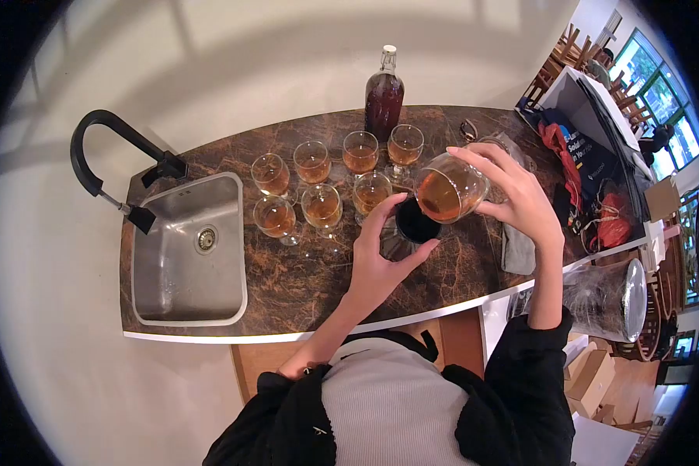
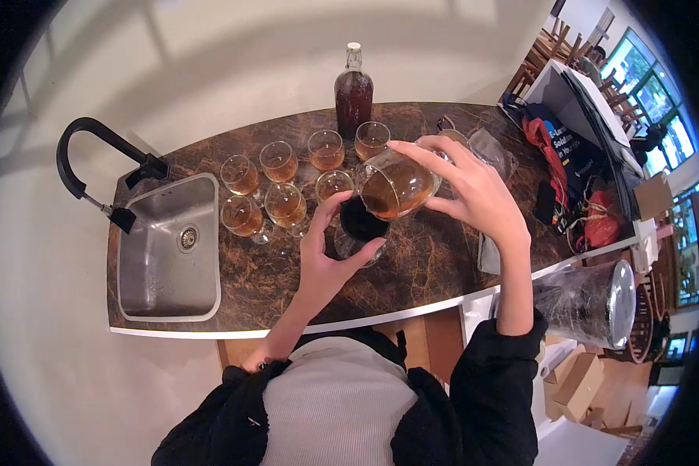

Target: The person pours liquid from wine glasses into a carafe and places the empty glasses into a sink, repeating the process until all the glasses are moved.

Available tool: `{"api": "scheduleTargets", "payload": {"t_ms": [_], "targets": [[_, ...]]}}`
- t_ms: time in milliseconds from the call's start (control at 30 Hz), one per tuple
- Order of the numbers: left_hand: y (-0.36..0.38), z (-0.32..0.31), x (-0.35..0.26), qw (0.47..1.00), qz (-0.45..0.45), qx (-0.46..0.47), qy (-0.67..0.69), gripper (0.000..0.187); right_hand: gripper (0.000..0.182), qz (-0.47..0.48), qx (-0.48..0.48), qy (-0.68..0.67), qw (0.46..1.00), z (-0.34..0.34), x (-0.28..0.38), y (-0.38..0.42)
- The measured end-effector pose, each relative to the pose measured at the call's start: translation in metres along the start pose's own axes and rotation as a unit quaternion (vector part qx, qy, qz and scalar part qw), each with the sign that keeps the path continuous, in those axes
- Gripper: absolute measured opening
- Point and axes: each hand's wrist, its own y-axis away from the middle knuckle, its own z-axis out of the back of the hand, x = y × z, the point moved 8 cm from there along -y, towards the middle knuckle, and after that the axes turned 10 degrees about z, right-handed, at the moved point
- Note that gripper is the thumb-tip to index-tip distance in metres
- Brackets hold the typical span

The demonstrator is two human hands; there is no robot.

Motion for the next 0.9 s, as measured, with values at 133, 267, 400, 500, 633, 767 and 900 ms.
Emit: {"api": "scheduleTargets", "payload": {"t_ms": [133, 267, 400, 500, 633, 767, 900], "targets": [[0.0005, -0.0011, 0.0016, 1.000, 0.012, 0.006, 0.016, 0.072, 0.082, 0.009, -0.003, 0.010, 1.000, 0.0013, 0.0023, -0.0006], [-0.0003, -0.0015, 0.0022, 1.000, 0.011, 0.007, 0.028, 0.072, 0.081, 0.010, 0.001, 0.026, 1.000, 0.0013, 0.0027, -0.0005], [-0.0002, -0.0013, 0.0029, 1.000, 0.015, 0.010, 0.023, 0.073, 0.083, 0.020, -0.001, 0.044, 0.999, 0.0024, 0.0039, -0.0008], [0.0002, -0.0015, 0.0037, 0.999, 0.018, 0.009, 0.025, 0.073, 0.084, 0.025, -0.003, 0.051, 0.998, 0.0026, 0.0042, -0.0009], [-0.0002, -0.0010, 0.0025, 1.000, 0.015, 0.003, 0.023, 0.072, 0.085, 0.027, 0.000, 0.064, 0.998, 0.0022, 0.0047, -0.0010], [0.0003, -0.0005, 0.0023, 1.000, 0.007, 0.001, 0.016, 0.072, 0.085, 0.030, 0.004, 0.070, 0.997, 0.0028, 0.0064, -0.0011], [0.0001, -0.0005, 0.0027, 1.000, 0.005, 0.000, 0.016, 0.072, 0.084, 0.036, 0.001, 0.077, 0.996, 0.0054, 0.0096, -0.0022]]}}
